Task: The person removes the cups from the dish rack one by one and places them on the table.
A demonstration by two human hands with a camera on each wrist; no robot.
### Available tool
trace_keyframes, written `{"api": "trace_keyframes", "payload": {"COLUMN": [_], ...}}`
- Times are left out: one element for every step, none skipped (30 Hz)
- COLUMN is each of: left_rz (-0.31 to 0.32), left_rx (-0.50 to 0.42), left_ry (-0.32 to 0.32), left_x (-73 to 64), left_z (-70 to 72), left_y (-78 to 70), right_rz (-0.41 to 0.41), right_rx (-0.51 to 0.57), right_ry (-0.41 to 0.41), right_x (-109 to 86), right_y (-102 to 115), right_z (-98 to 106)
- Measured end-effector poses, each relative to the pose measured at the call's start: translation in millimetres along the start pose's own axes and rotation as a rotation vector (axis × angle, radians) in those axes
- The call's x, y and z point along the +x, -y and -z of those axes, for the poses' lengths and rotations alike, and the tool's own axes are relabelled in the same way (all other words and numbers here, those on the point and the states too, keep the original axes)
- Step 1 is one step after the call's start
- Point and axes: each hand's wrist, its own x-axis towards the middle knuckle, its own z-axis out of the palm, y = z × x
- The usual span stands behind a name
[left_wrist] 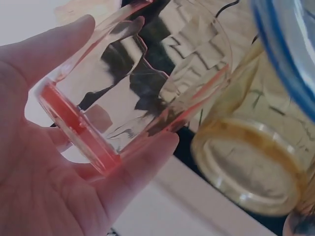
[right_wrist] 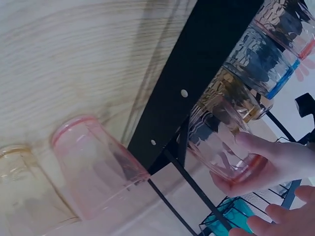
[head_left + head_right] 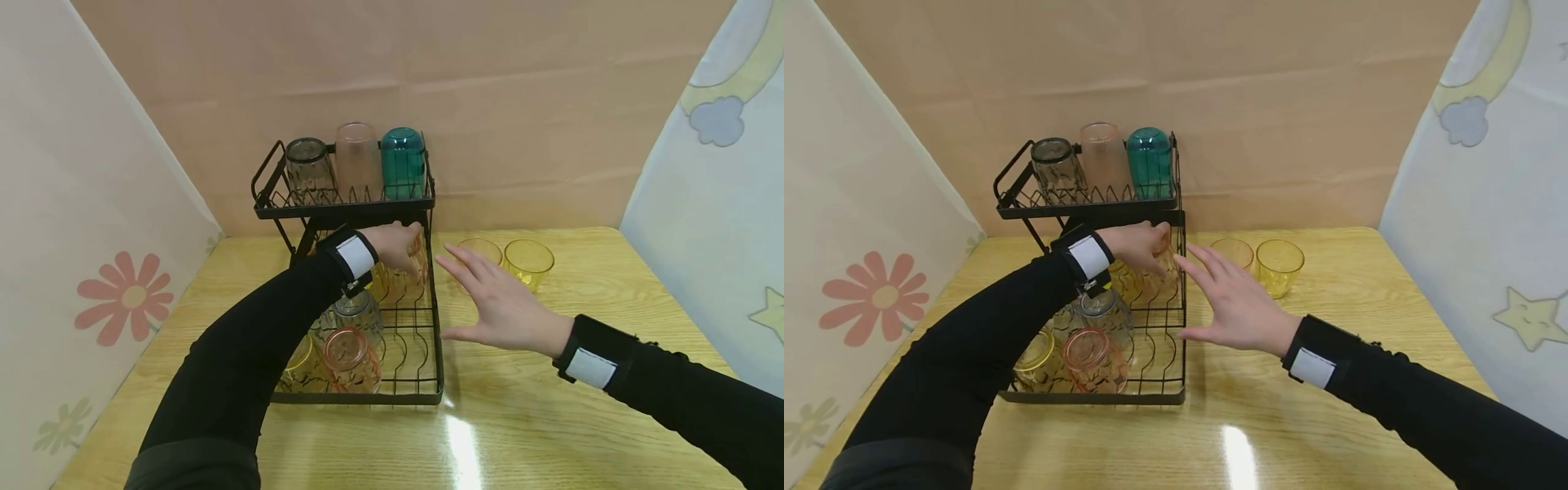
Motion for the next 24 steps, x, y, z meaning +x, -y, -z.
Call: {"api": "trace_keyframes", "payload": {"left_rz": [-0.004,-0.011,-0.018,-0.024,-0.03,-0.033,-0.035,-0.037,-0.038,-0.04,-0.042,-0.048,-0.055,-0.063,-0.075,-0.091,-0.106,-0.117,-0.131,-0.146,-0.164,-0.174,-0.18,-0.189], "left_rx": [0.003,0.002,0.004,0.003,0.001,0.001,0.001,0.0,-0.004,-0.006,-0.011,-0.014,-0.022,-0.028,-0.036,-0.048,-0.066,-0.087,-0.111,-0.137,-0.166,-0.194,-0.221,-0.247], "left_ry": [-0.007,-0.012,-0.017,-0.022,-0.029,-0.035,-0.039,-0.043,-0.047,-0.05,-0.055,-0.059,-0.064,-0.073,-0.087,-0.105,-0.124,-0.14,-0.158,-0.178,-0.197,-0.213,-0.226,-0.241], "left_x": [-2.1,-4.1,-5.9,-7.4,-9.1,-10.8,-12.2,-13.8,-15.4,-17.1,-19.0,-20.4,-22.1,-24.0,-25.8,-28.1,-30.7,-34.5,-38.7,-43.2,-48.0,-53.3,-58.6,-63.9], "left_z": [2.8,5.3,7.6,9.7,11.7,13.7,15.4,17.1,18.6,19.9,20.8,21.7,22.2,22.2,21.7,20.7,19.2,17.8,15.9,13.5,11.1,8.5,5.8,3.0], "left_y": [0.0,0.1,0.2,0.4,0.5,0.5,0.6,0.6,0.7,0.9,1.1,1.5,2.0,3.0,4.3,6.1,8.3,10.2,12.3,14.6,16.8,18.9,20.9,23.0], "right_rz": [0.002,0.004,0.005,0.007,0.007,0.009,0.009,0.009,0.008,0.005,0.0,-0.008,-0.02,-0.034,-0.051,-0.066,-0.082,-0.098,-0.109,-0.122,-0.135,-0.141,-0.154,-0.164], "right_rx": [-0.002,-0.003,-0.006,-0.009,-0.011,-0.011,-0.014,-0.016,-0.018,-0.018,-0.017,-0.014,-0.01,-0.005,0.003,0.014,0.03,0.053,0.08,0.105,0.135,0.168,0.199,0.231], "right_ry": [-0.001,0.001,0.002,0.004,0.005,0.004,0.004,0.004,0.001,0.0,-0.002,-0.005,-0.01,-0.017,-0.021,-0.031,-0.04,-0.049,-0.061,-0.068,-0.076,-0.089,-0.095,-0.103], "right_x": [1.9,3.7,5.7,7.5,9.1,10.9,12.3,13.6,15.1,16.4,17.5,18.2,18.7,19.4,20.0,20.4,21.0,21.6,22.4,23.1,24.1,25.1,26.3,27.3], "right_y": [-0.2,-0.1,-0.3,-0.6,-0.8,-1.0,-1.2,-1.4,-1.5,-1.4,-1.2,-0.9,-0.4,0.1,1.2,2.3,3.8,5.4,7.2,9.4,11.9,14.2,16.8,19.3], "right_z": [0.0,0.0,0.0,-0.1,0.0,0.0,-0.1,0.0,0.1,0.0,-0.1,-0.1,-0.3,-0.8,-1.3,-2.4,-3.5,-5.1,-6.8,-8.6,-10.5,-12.5,-14.1,-15.7]}}
